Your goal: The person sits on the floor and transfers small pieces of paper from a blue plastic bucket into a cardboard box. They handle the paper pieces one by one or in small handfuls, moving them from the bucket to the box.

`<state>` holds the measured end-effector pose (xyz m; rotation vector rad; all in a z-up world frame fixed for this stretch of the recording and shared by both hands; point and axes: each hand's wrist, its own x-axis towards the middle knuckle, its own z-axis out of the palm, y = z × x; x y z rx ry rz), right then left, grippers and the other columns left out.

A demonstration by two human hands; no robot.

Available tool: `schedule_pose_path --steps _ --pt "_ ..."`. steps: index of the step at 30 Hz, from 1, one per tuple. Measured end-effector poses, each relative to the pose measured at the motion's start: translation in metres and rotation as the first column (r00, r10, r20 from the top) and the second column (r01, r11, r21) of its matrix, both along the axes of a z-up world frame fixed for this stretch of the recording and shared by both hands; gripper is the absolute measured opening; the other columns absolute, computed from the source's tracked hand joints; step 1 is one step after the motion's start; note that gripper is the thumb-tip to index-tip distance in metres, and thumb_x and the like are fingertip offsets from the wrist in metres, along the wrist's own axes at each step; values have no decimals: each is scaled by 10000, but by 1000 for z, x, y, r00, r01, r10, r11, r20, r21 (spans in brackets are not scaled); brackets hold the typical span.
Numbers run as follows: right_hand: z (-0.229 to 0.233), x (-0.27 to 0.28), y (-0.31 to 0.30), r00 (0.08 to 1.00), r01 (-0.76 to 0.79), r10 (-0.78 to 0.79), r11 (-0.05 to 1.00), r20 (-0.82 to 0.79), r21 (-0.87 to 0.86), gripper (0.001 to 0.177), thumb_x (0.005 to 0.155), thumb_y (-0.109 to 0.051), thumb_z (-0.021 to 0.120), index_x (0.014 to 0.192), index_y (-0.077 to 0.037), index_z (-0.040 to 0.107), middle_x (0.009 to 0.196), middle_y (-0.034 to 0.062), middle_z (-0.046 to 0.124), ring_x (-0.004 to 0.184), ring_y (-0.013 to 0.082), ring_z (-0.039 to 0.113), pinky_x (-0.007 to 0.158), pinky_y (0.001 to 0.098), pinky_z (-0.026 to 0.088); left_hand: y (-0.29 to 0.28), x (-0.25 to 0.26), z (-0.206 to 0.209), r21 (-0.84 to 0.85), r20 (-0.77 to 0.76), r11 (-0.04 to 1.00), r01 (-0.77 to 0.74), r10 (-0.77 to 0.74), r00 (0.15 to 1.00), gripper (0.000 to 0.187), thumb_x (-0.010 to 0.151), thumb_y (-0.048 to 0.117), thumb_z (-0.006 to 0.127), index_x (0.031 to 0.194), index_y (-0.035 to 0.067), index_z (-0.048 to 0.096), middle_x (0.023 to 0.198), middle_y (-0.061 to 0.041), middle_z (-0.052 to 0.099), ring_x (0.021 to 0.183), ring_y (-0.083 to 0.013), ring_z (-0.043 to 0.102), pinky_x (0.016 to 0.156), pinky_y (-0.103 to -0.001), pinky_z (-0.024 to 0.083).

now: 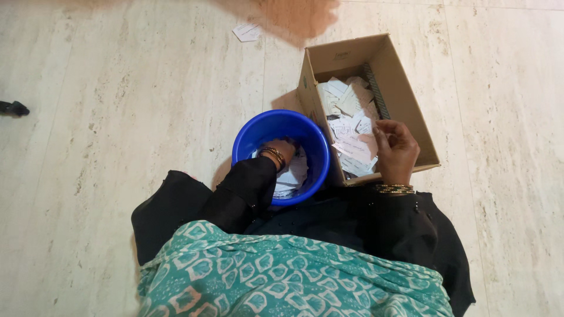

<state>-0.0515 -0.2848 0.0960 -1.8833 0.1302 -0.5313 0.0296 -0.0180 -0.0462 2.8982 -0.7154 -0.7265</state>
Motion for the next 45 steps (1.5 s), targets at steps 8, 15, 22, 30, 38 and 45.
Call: schedule_pose_path --steps 8,15,22,30,38,45 --pt "4 1 -4 982 -172 185 943 -21 286 191 968 37 726 1150 25 670 1080 64 729 919 57 695 821 197 573 10 8 -65 26 86 998 51 -53 995 301 980 156 494 1077 56 760 1078 -202 746 980 -382 743 792 -506 600" --pt "-4 5 -13 980 -190 197 928 11 321 310 946 124 681 1232 16 634 1080 90 717 993 106 696 907 244 576 19 2 -48 -112 300 991 67 -30 953 258 942 145 520 930 96 773 924 -171 761 833 -372 752 698 -508 598" --pt "-9 4 -6 974 -210 196 969 115 126 313 950 151 597 1209 -12 663 1117 46 705 1065 106 675 954 252 553 22 -28 52 -304 333 953 -4 110 937 181 914 103 576 935 88 755 848 -194 746 801 -382 728 672 -514 576" --pt "26 -7 24 988 -134 151 917 16 -375 164 907 -63 816 1056 -43 750 1040 112 746 947 226 676 861 342 533 20 -62 141 -782 168 619 -68 315 934 134 914 251 698 943 131 750 844 -113 759 788 -330 729 681 -456 557" --pt "32 -26 70 848 -525 524 807 -81 -271 248 857 -131 806 1071 -24 741 993 99 779 940 168 740 845 298 555 -1 -86 145 -779 260 625 41 263 929 145 873 262 704 917 124 715 791 -123 721 764 -327 715 673 -458 544" --pt "20 -24 70 862 -503 475 845 -179 -181 126 901 -123 775 999 -43 773 884 84 802 805 119 757 748 265 577 4 -95 149 -794 227 607 14 276 934 228 908 314 723 930 93 670 800 -132 709 767 -345 702 662 -463 533"
